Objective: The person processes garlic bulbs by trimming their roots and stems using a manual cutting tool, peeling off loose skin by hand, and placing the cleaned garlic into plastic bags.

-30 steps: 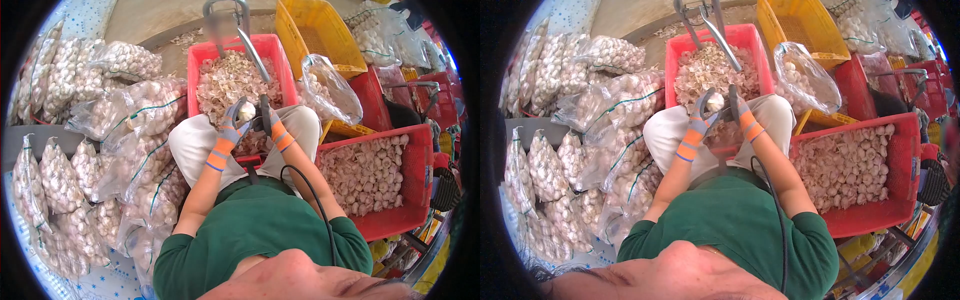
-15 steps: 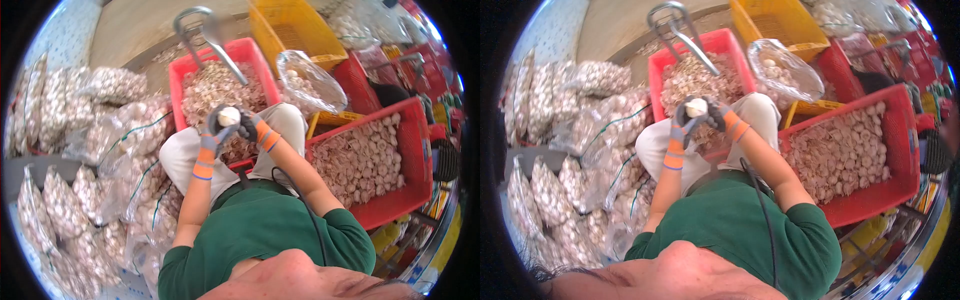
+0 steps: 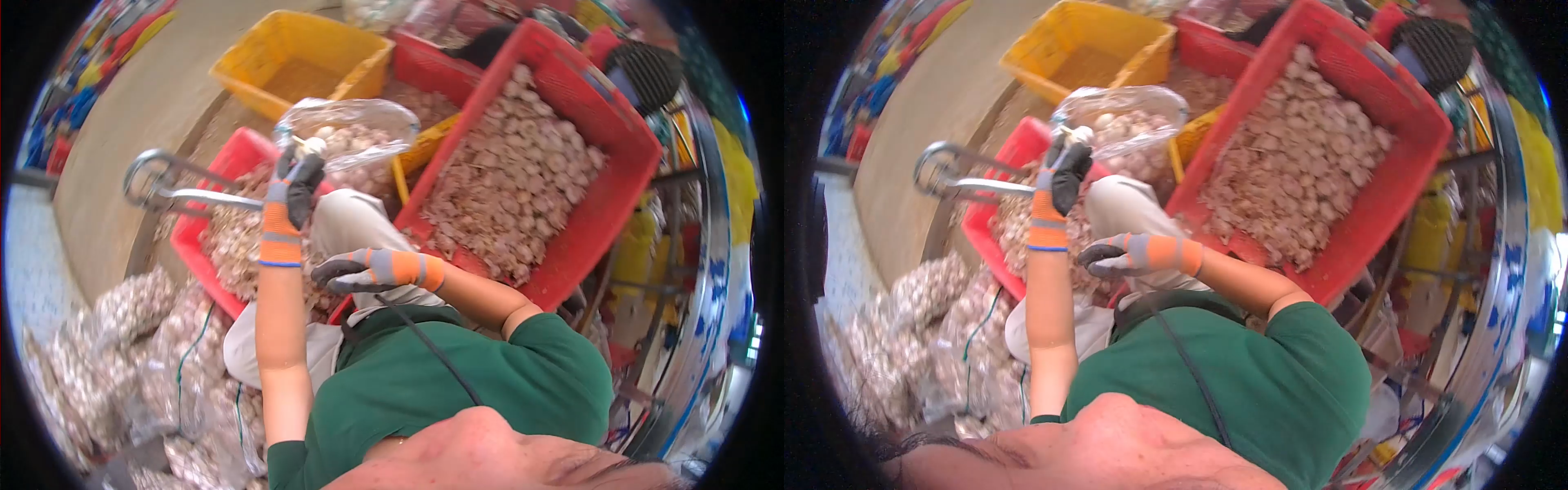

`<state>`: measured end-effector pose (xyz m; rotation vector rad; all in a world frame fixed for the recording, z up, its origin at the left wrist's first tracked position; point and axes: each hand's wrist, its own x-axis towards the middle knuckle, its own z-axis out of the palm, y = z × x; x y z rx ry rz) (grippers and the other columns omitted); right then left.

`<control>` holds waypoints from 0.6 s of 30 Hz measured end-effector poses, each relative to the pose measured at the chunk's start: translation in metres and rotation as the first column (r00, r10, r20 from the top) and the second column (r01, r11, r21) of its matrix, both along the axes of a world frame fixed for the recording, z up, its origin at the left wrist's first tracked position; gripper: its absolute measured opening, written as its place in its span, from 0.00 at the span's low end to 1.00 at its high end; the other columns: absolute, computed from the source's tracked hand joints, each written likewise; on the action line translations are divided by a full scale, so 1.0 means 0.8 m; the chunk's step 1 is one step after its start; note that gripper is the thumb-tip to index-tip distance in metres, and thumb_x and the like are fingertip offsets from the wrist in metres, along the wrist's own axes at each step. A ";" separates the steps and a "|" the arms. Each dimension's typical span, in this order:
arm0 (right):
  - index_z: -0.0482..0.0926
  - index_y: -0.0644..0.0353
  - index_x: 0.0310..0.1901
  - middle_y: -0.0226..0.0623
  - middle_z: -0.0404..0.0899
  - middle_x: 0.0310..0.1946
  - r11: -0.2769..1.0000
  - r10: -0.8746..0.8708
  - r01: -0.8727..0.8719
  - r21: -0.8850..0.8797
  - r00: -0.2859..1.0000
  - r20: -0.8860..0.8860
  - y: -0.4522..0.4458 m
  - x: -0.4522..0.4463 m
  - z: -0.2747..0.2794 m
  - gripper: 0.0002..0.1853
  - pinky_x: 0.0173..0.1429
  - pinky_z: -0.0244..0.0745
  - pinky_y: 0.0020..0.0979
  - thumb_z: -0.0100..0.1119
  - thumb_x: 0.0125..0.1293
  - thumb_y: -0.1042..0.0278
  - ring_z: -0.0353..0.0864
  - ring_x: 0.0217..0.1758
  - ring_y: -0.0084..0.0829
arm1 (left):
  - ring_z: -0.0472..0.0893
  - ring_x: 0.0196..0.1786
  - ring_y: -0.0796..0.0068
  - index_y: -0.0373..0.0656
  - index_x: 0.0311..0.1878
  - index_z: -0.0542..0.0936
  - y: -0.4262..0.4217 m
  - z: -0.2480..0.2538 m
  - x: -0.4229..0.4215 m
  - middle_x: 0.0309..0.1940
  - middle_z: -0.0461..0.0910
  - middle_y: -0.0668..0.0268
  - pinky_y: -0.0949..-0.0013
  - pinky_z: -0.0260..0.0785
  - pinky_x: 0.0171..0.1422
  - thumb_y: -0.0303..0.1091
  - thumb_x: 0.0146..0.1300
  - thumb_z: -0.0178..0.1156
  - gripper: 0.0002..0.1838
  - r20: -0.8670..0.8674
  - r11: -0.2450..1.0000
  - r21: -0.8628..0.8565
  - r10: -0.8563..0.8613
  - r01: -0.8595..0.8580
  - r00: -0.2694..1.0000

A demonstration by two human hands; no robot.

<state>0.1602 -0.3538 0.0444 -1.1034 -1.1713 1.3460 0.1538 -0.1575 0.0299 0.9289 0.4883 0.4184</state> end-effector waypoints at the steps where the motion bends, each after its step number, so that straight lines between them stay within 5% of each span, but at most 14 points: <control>1: 0.69 0.63 0.58 0.34 0.75 0.49 0.993 -0.043 0.031 -0.118 0.994 -0.097 -0.020 0.019 0.010 0.20 0.57 0.68 0.28 0.49 0.68 0.63 0.75 0.49 0.24 | 0.78 0.47 0.71 0.44 0.57 0.69 0.003 -0.007 0.007 0.42 0.77 0.65 0.68 0.71 0.52 0.29 0.63 0.54 0.18 0.052 0.998 -0.056 -0.015 0.018 0.999; 4: 0.72 0.62 0.54 0.36 0.77 0.46 0.878 -0.472 0.388 -0.280 0.799 -0.372 -0.086 0.076 0.006 0.19 0.48 0.75 0.27 0.53 0.65 0.63 0.79 0.45 0.26 | 0.76 0.51 0.66 0.44 0.61 0.67 0.004 -0.014 0.004 0.48 0.75 0.62 0.65 0.70 0.55 0.34 0.66 0.50 0.20 0.009 0.999 0.016 -0.044 0.044 0.999; 5: 0.72 0.62 0.54 0.35 0.78 0.45 0.786 -0.608 0.538 -0.306 0.763 -0.219 -0.111 0.104 -0.006 0.19 0.46 0.75 0.26 0.53 0.65 0.62 0.80 0.42 0.26 | 0.76 0.52 0.65 0.44 0.61 0.66 0.003 -0.013 -0.004 0.49 0.74 0.61 0.64 0.69 0.56 0.35 0.67 0.50 0.20 -0.036 0.995 0.083 -0.044 0.047 0.998; 6: 0.72 0.61 0.55 0.34 0.78 0.46 0.695 -0.716 0.640 -0.328 0.659 -0.231 -0.145 0.149 -0.093 0.19 0.44 0.76 0.26 0.52 0.65 0.61 0.80 0.41 0.27 | 0.76 0.52 0.65 0.44 0.61 0.66 0.003 -0.012 -0.016 0.50 0.73 0.61 0.64 0.69 0.56 0.36 0.66 0.50 0.21 -0.063 0.996 0.081 -0.031 0.036 0.998; 7: 0.71 0.62 0.56 0.36 0.77 0.47 0.324 -0.946 0.832 -0.450 0.292 -0.141 -0.179 0.174 -0.113 0.20 0.47 0.74 0.27 0.51 0.66 0.62 0.79 0.44 0.28 | 0.75 0.52 0.65 0.44 0.62 0.66 0.002 -0.010 -0.028 0.51 0.73 0.61 0.65 0.69 0.55 0.37 0.66 0.51 0.21 -0.087 0.997 0.078 -0.019 0.026 0.996; 8: 0.69 0.63 0.57 0.41 0.75 0.50 0.080 -0.876 0.994 -0.079 0.108 0.470 -0.236 0.220 -0.189 0.22 0.53 0.70 0.30 0.53 0.65 0.61 0.75 0.51 0.32 | 0.75 0.52 0.65 0.44 0.62 0.66 0.002 -0.011 -0.039 0.51 0.72 0.62 0.65 0.69 0.55 0.37 0.66 0.51 0.22 -0.108 0.997 0.077 -0.006 0.015 0.994; 9: 0.66 0.59 0.61 0.45 0.70 0.55 -0.176 -0.737 0.984 -0.015 -0.121 0.665 -0.258 0.225 -0.160 0.27 0.57 0.66 0.34 0.56 0.62 0.56 0.69 0.58 0.37 | 0.76 0.52 0.65 0.44 0.62 0.66 0.005 -0.012 -0.052 0.51 0.72 0.61 0.65 0.69 0.55 0.39 0.65 0.53 0.23 -0.144 0.995 0.099 0.032 -0.018 0.989; 10: 0.63 0.54 0.63 0.46 0.65 0.59 -0.244 -0.394 0.962 0.124 -0.215 0.893 -0.288 0.239 -0.167 0.30 0.59 0.66 0.36 0.56 0.62 0.53 0.67 0.60 0.40 | 0.76 0.51 0.65 0.45 0.62 0.66 0.009 -0.014 -0.067 0.51 0.73 0.60 0.65 0.69 0.54 0.40 0.64 0.54 0.24 -0.180 0.991 0.124 0.078 -0.056 0.981; 12: 0.58 0.46 0.66 0.46 0.56 0.66 -0.457 0.261 0.843 0.283 -0.177 0.949 -0.323 0.254 -0.148 0.34 0.61 0.65 0.39 0.56 0.61 0.48 0.64 0.63 0.44 | 0.77 0.49 0.66 0.45 0.61 0.66 0.021 -0.019 -0.095 0.51 0.73 0.60 0.66 0.69 0.54 0.42 0.63 0.55 0.25 -0.247 0.980 0.153 0.165 -0.130 0.955; 15: 0.54 0.43 0.68 0.44 0.51 0.68 -0.366 0.306 0.930 0.036 0.084 0.948 -0.351 0.260 -0.138 0.36 0.61 0.67 0.41 0.55 0.60 0.47 0.62 0.65 0.45 | 0.77 0.48 0.70 0.46 0.61 0.67 0.032 -0.021 -0.119 0.51 0.73 0.60 0.69 0.70 0.53 0.43 0.63 0.55 0.24 -0.302 0.970 0.143 0.233 -0.198 0.924; 18: 0.49 0.38 0.69 0.41 0.50 0.69 -0.252 0.240 0.966 0.063 0.000 0.971 -0.401 0.301 -0.189 0.39 0.60 0.70 0.43 0.56 0.59 0.46 0.60 0.66 0.45 | 0.77 0.48 0.70 0.46 0.61 0.67 0.032 -0.034 -0.129 0.52 0.72 0.59 0.69 0.70 0.53 0.43 0.63 0.55 0.24 -0.310 0.974 0.137 0.216 -0.182 0.926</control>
